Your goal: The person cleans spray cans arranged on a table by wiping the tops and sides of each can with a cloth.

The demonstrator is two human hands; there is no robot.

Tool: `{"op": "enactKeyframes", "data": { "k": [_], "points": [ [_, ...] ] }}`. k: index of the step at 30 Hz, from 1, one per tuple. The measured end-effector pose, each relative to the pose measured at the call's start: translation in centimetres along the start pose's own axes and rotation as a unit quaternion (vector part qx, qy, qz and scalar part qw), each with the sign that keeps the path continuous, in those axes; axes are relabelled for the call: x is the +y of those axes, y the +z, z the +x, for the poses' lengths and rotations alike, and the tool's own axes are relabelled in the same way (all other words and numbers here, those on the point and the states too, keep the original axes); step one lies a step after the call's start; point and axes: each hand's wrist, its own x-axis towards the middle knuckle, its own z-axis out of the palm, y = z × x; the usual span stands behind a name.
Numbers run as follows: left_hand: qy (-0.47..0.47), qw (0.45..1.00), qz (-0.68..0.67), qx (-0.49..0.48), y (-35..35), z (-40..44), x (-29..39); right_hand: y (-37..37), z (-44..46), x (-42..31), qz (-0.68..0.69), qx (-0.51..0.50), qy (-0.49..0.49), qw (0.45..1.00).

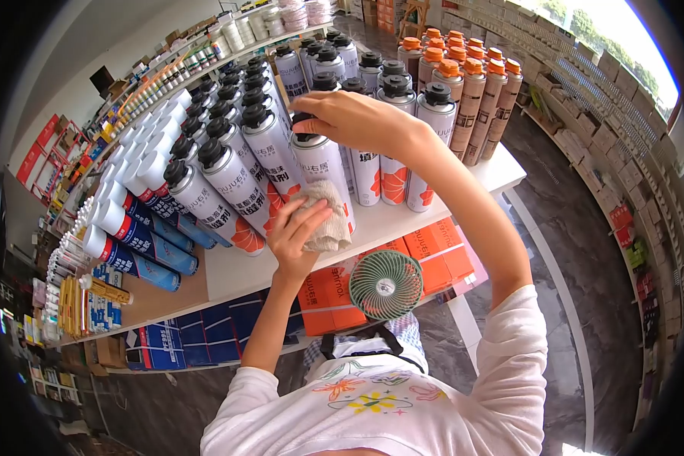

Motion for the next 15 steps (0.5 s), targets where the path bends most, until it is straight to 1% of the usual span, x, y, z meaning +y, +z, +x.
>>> {"op": "enactKeyframes", "data": {
  "k": [1,2,4,6,8,9,10,12,13,14,15],
  "points": [
    [0.009,1.000,-0.005,0.020,-0.3,1.5,0.5,0.4,0.4,0.7,0.026,-0.008,-0.033,0.999],
    [0.009,1.000,-0.005,0.020,-0.5,2.9,0.8,0.5,0.6,1.2,0.026,-0.009,-0.033,0.999],
    [0.026,0.997,0.012,0.066,-0.6,5.2,1.1,0.5,0.8,1.5,0.088,-0.031,-0.012,0.996],
    [0.039,0.996,0.033,0.079,0.0,6.2,0.9,0.7,0.8,1.3,0.065,-0.024,-0.010,0.998],
    [0.025,0.997,0.053,0.058,0.9,6.1,1.1,0.8,0.7,1.1,0.015,-0.006,-0.005,1.000],
    [0.045,0.995,0.067,0.063,1.7,4.8,0.8,1.0,0.7,1.3,0.020,0.011,-0.022,0.999],
    [0.045,0.995,0.066,0.064,2.7,2.9,0.8,0.8,0.8,1.1,0.018,0.011,-0.021,1.000],
    [0.032,0.993,0.110,0.026,4.8,-1.8,1.1,0.4,0.9,0.5,0.019,-0.005,0.006,1.000],
    [0.033,0.993,0.111,0.027,6.0,-4.2,1.0,0.6,1.1,0.9,0.025,-0.006,0.020,0.999],
    [0.031,0.995,0.099,0.002,7.0,-6.6,0.9,0.5,1.1,0.6,0.025,-0.005,0.019,0.999],
    [0.030,0.995,0.088,-0.023,7.0,-6.6,1.1,0.4,1.1,0.1,0.020,-0.011,0.025,0.999]
  ]
}}
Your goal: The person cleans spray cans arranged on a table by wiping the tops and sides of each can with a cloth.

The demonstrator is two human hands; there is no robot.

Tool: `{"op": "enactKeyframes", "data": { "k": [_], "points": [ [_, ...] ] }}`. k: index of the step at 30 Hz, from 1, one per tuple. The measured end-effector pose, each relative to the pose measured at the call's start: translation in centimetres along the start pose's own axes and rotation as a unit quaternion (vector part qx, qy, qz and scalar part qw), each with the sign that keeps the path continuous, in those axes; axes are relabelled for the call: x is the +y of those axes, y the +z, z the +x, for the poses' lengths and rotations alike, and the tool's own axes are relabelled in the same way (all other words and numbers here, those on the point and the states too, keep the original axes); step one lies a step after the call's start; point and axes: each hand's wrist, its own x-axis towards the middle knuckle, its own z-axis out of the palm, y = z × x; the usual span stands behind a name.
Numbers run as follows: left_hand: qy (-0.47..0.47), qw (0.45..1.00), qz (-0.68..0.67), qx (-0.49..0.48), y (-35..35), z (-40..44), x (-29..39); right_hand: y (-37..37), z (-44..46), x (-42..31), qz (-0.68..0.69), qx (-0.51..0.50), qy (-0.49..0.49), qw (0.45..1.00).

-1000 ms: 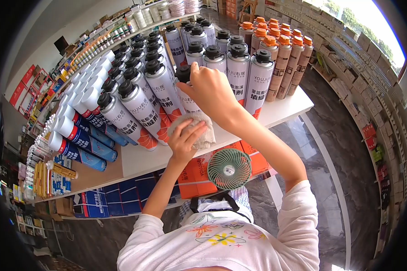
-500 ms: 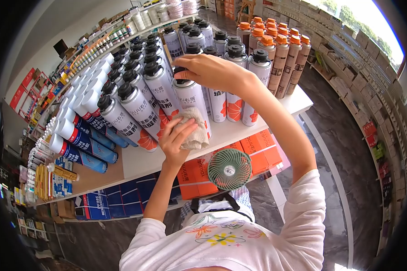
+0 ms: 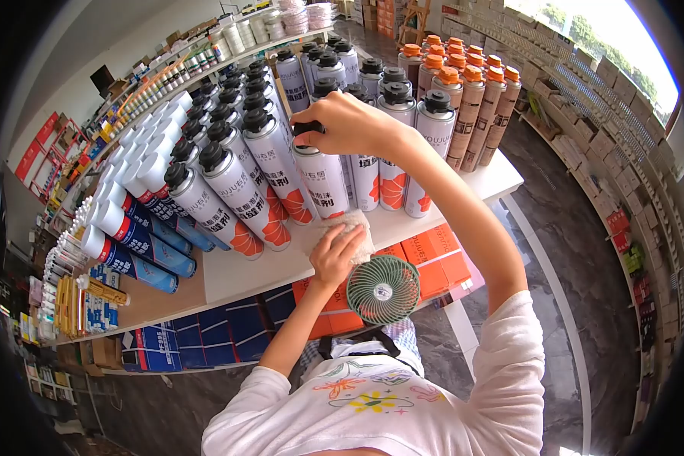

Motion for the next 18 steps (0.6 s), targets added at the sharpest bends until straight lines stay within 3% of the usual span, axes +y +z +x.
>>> {"op": "enactKeyframes", "data": {
  "k": [3,8,11,14,16,18],
  "points": [
    [-0.019,1.000,-0.013,-0.006,-0.4,1.0,0.1,-0.1,0.0,-0.5,-0.013,0.001,0.018,1.000],
    [-0.025,0.997,-0.003,0.073,-4.2,9.9,-0.6,-0.2,-0.5,-1.4,-0.030,0.030,0.052,0.998],
    [-0.028,0.993,-0.006,0.114,-4.5,10.3,-0.6,0.8,-0.4,-0.4,-0.034,0.055,0.026,0.998],
    [0.022,0.999,0.025,0.016,-1.8,4.0,-0.6,0.9,-0.2,0.2,-0.041,0.083,-0.022,0.995],
    [0.058,0.998,0.014,-0.020,0.6,-1.1,-1.6,0.2,-0.1,-0.9,-0.070,0.018,0.008,0.997],
    [0.088,0.994,0.004,-0.063,0.5,-2.4,-1.8,0.3,-0.4,-1.5,-0.060,0.029,0.015,0.998]
  ]
}}
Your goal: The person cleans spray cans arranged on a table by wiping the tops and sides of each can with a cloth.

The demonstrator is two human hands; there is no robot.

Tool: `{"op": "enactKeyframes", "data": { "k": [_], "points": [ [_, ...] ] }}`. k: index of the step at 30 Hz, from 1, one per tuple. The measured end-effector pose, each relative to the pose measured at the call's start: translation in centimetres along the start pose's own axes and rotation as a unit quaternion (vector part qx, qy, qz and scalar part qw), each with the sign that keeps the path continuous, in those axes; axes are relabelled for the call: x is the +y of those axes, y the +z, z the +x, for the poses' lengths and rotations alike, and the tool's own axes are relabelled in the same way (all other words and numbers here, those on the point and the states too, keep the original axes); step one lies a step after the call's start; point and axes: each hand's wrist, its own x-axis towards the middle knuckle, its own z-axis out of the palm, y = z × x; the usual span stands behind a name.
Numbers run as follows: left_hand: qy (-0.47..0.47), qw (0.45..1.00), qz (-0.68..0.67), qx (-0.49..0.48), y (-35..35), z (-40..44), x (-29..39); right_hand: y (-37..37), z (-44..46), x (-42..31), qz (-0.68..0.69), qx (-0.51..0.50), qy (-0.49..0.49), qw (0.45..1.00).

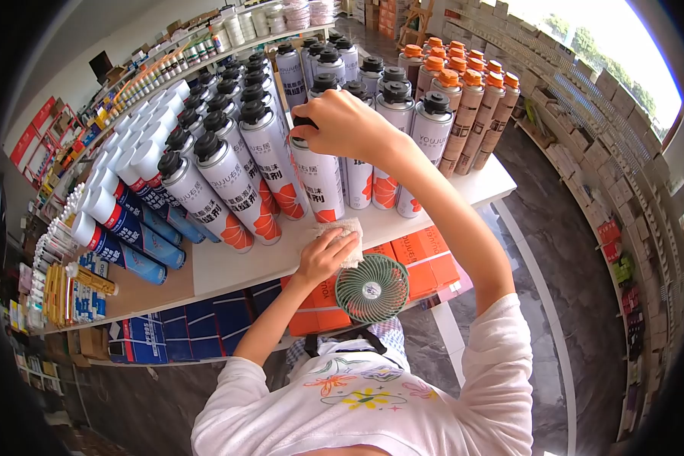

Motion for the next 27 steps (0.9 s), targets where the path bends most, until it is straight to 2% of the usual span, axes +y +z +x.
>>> {"op": "enactKeyframes", "data": {
  "k": [3,5,6,8,9,13,15,19,20,22,23,27],
  "points": [
    [0.033,0.999,-0.003,-0.011,-1.0,1.2,-1.2,0.3,-0.2,0.1,0.010,0.016,0.015,1.000],
    [0.023,0.994,0.023,0.108,-3.3,4.7,-2.4,0.7,0.0,0.6,0.008,0.033,-0.020,0.999],
    [0.025,0.994,0.021,0.106,-4.4,6.1,-3.2,0.9,0.0,0.8,0.010,0.034,-0.017,0.999],
    [-0.031,0.981,0.007,0.190,-5.9,8.0,-4.2,1.3,-0.1,1.3,-0.004,0.055,-0.051,0.997],
    [-0.032,0.982,0.004,0.187,-5.8,7.6,-4.3,1.4,0.0,1.4,-0.002,0.055,-0.047,0.997],
    [-0.003,0.992,0.011,0.126,-3.1,3.1,-3.6,1.3,-0.1,1.0,-0.016,0.059,-0.049,0.997],
    [0.049,0.999,0.001,0.024,-2.5,0.7,-2.8,1.3,-0.2,0.7,-0.019,0.059,-0.024,0.998],
    [0.002,0.998,-0.053,-0.037,-3.4,0.1,-2.2,1.5,-0.3,0.5,-0.030,0.072,-0.022,0.997],
    [0.008,0.998,-0.052,-0.040,-4.1,0.2,-2.3,2.1,-0.4,0.7,-0.023,0.126,-0.050,0.991],
    [-0.025,0.992,-0.094,-0.086,-5.4,0.6,-2.5,2.4,-0.5,1.0,-0.003,0.140,-0.044,0.989],
    [-0.013,0.992,-0.092,-0.085,-6.3,0.6,-2.7,2.4,-0.7,1.1,0.017,0.142,-0.042,0.989],
    [-0.102,0.982,-0.081,-0.140,-9.5,-2.3,-4.1,3.0,-1.2,0.5,0.022,0.165,-0.035,0.985]
  ]
}}
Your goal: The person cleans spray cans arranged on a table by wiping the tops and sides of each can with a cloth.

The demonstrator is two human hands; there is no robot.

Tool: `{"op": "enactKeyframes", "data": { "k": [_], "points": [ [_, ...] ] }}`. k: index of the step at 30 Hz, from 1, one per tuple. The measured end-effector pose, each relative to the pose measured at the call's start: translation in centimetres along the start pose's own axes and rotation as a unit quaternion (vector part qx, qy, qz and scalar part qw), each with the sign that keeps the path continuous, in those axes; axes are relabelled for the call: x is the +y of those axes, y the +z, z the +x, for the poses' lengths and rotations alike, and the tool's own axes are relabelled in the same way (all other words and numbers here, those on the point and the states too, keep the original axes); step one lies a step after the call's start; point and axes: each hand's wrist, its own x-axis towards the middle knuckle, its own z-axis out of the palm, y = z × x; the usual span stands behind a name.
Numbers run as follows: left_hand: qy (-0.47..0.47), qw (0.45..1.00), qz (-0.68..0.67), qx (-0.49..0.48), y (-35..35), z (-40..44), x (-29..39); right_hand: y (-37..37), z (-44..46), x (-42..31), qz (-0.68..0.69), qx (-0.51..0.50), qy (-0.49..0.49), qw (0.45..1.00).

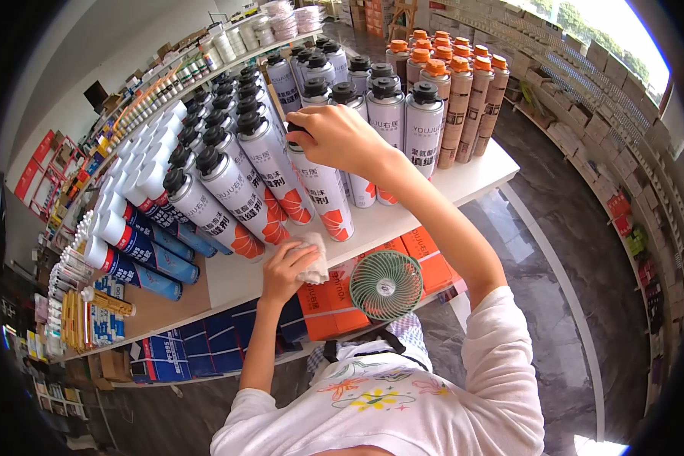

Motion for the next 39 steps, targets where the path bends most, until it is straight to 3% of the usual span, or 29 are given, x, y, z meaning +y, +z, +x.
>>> {"op": "enactKeyframes", "data": {
  "k": [7,10,12,15,19,21,25,28,30,32,39],
  "points": [
    [-0.087,0.991,0.018,-0.105,-1.8,-4.1,-2.9,0.0,-0.5,0.6,0.015,-0.015,0.018,1.000],
    [-0.105,0.983,-0.010,-0.152,-2.9,-3.7,-2.9,0.3,-1.5,0.4,0.023,0.023,-0.018,0.999],
    [-0.112,0.976,-0.026,-0.183,-4.5,-2.7,-2.1,0.1,-2.7,-0.5,-0.015,0.095,0.000,0.995],
    [-0.202,0.945,-0.111,-0.231,-7.4,-0.6,-0.1,0.0,-5.8,-1.6,0.090,0.168,0.069,0.979],
    [-0.240,0.937,-0.201,-0.154,-6.9,1.4,1.0,4.4,-12.4,-1.2,0.191,0.243,0.246,0.919],
    [-0.242,0.924,-0.297,-0.008,-4.6,2.7,1.8,7.7,-15.1,-1.0,0.246,0.244,0.324,0.880],
    [-0.215,0.944,-0.249,0.032,1.5,4.1,1.2,13.2,-19.8,0.1,0.295,0.199,0.413,0.838],
    [-0.169,0.961,-0.201,0.083,5.0,5.3,0.4,15.3,-21.7,0.5,0.267,0.127,0.435,0.850],
    [-0.207,0.898,-0.385,0.049,6.6,5.7,0.1,15.8,-22.3,0.4,0.289,0.091,0.435,0.848],
    [-0.221,0.897,-0.379,0.045,8.5,5.0,-0.6,16.8,-22.5,0.2,0.264,0.118,0.383,0.877],
    [-0.274,0.896,-0.333,0.103,8.3,5.3,1.0,17.5,-22.2,-0.3,0.256,0.103,0.362,0.891]
  ]
}}
